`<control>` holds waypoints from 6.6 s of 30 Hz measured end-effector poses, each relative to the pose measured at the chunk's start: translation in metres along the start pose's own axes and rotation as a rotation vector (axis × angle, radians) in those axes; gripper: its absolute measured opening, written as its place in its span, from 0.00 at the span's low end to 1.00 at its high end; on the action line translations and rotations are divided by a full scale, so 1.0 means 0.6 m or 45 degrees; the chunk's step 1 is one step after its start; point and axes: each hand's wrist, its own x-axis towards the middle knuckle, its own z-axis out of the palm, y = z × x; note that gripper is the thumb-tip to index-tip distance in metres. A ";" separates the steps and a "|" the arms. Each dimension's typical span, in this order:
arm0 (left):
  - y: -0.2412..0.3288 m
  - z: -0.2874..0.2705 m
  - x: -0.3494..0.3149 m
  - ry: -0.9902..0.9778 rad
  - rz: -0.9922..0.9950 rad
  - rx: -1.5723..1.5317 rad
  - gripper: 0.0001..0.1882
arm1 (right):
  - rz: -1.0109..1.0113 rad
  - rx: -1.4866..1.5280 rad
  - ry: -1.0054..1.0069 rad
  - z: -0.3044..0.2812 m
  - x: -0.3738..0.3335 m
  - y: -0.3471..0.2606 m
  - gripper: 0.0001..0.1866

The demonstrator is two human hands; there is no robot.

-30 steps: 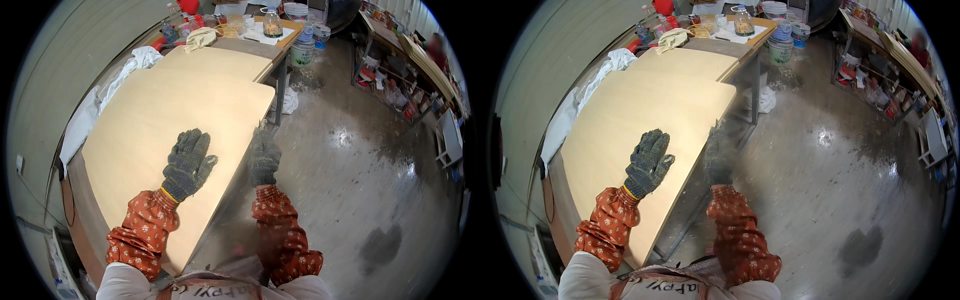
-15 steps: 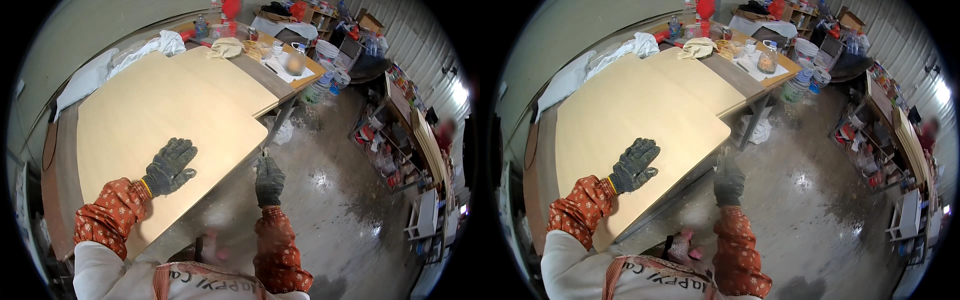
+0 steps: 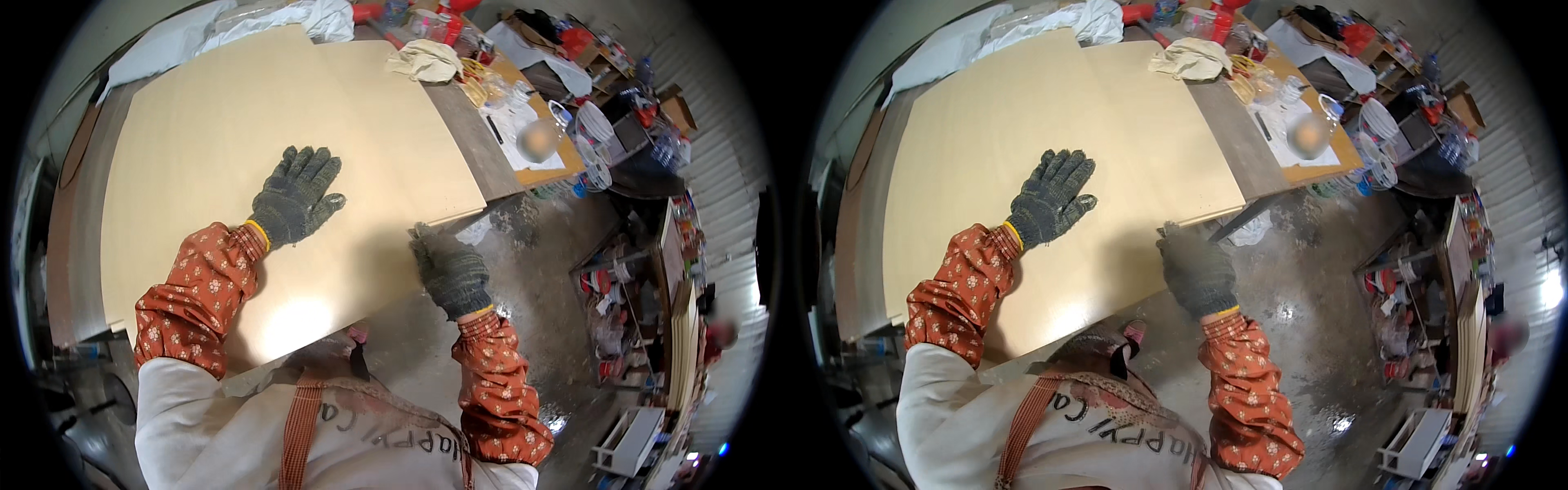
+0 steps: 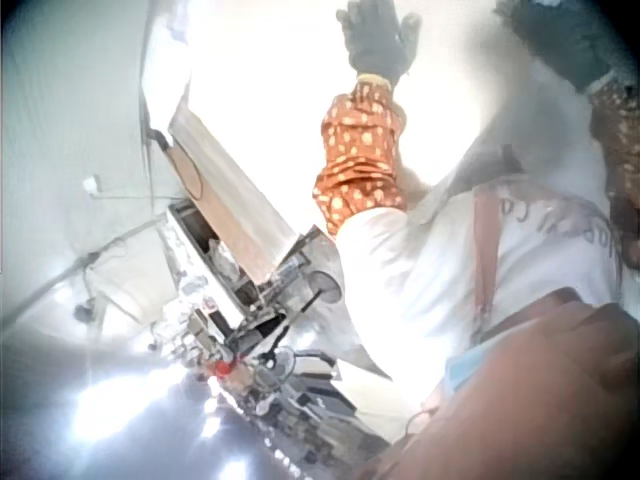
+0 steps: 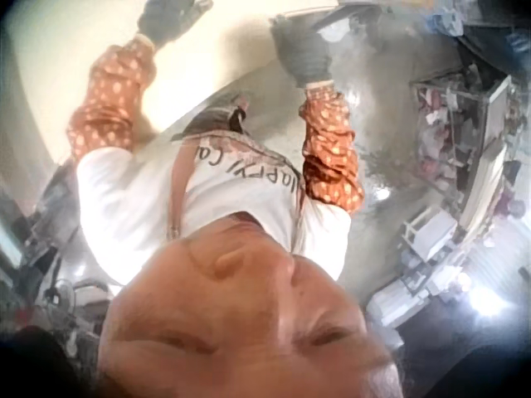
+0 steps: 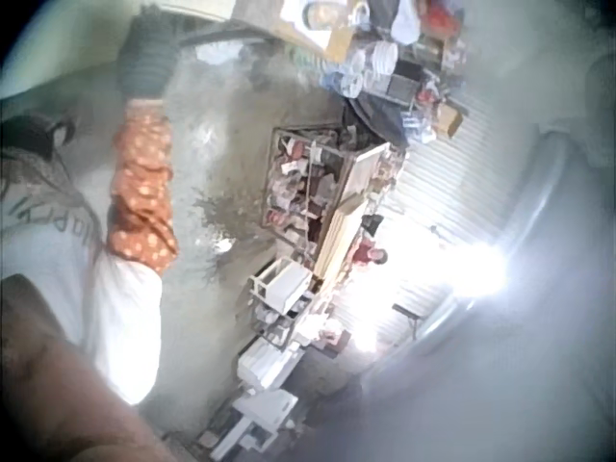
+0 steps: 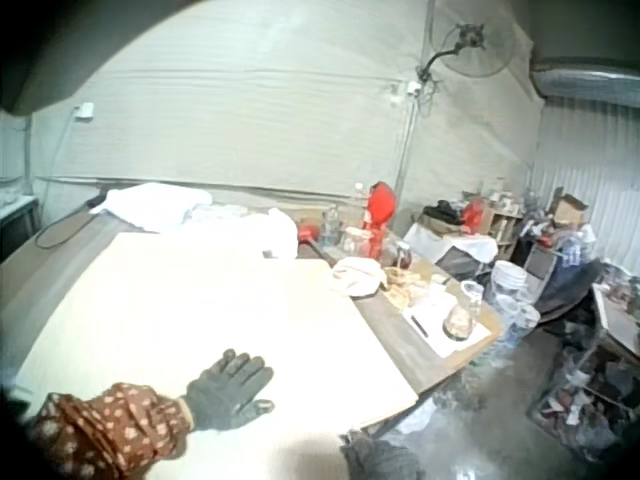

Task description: The person wipes a wood panel with a cloth, moves it to a stack, and then uses a wooden tool to apply glue from a container to the surface.

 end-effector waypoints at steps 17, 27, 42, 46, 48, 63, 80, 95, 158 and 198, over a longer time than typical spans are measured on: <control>0.021 0.003 0.016 0.040 -0.235 0.023 0.26 | -0.732 -0.582 0.132 0.024 0.165 0.057 0.13; 0.029 0.010 0.024 0.002 -0.380 0.076 0.26 | -0.765 -0.082 -0.058 0.043 0.269 0.033 0.10; 0.028 0.012 0.027 0.028 -0.408 0.029 0.25 | -0.784 0.102 0.019 0.058 0.320 0.025 0.11; 0.027 0.003 0.020 0.037 -0.401 0.048 0.25 | -0.566 -0.140 -0.505 0.008 0.222 0.032 0.14; 0.027 0.000 0.018 0.001 -0.393 0.091 0.25 | -0.418 -0.125 -0.616 -0.017 0.234 0.004 0.13; 0.026 0.009 0.037 -0.023 -0.303 0.059 0.27 | -0.743 -0.090 -0.011 0.085 0.322 0.045 0.12; 0.058 0.118 0.156 0.138 0.312 -1.031 0.18 | -0.552 -0.028 0.011 -0.026 0.119 0.172 0.16; -0.044 0.048 0.091 0.342 -0.346 0.003 0.15 | -0.857 -0.048 0.085 0.054 0.269 0.034 0.11; 0.363 0.042 0.129 0.855 -1.643 -0.072 0.38 | -1.290 0.835 0.578 -0.022 0.642 0.183 0.15; 0.418 -0.008 0.091 0.459 -1.887 0.339 0.16 | -0.940 1.632 -1.605 0.202 0.339 0.032 0.18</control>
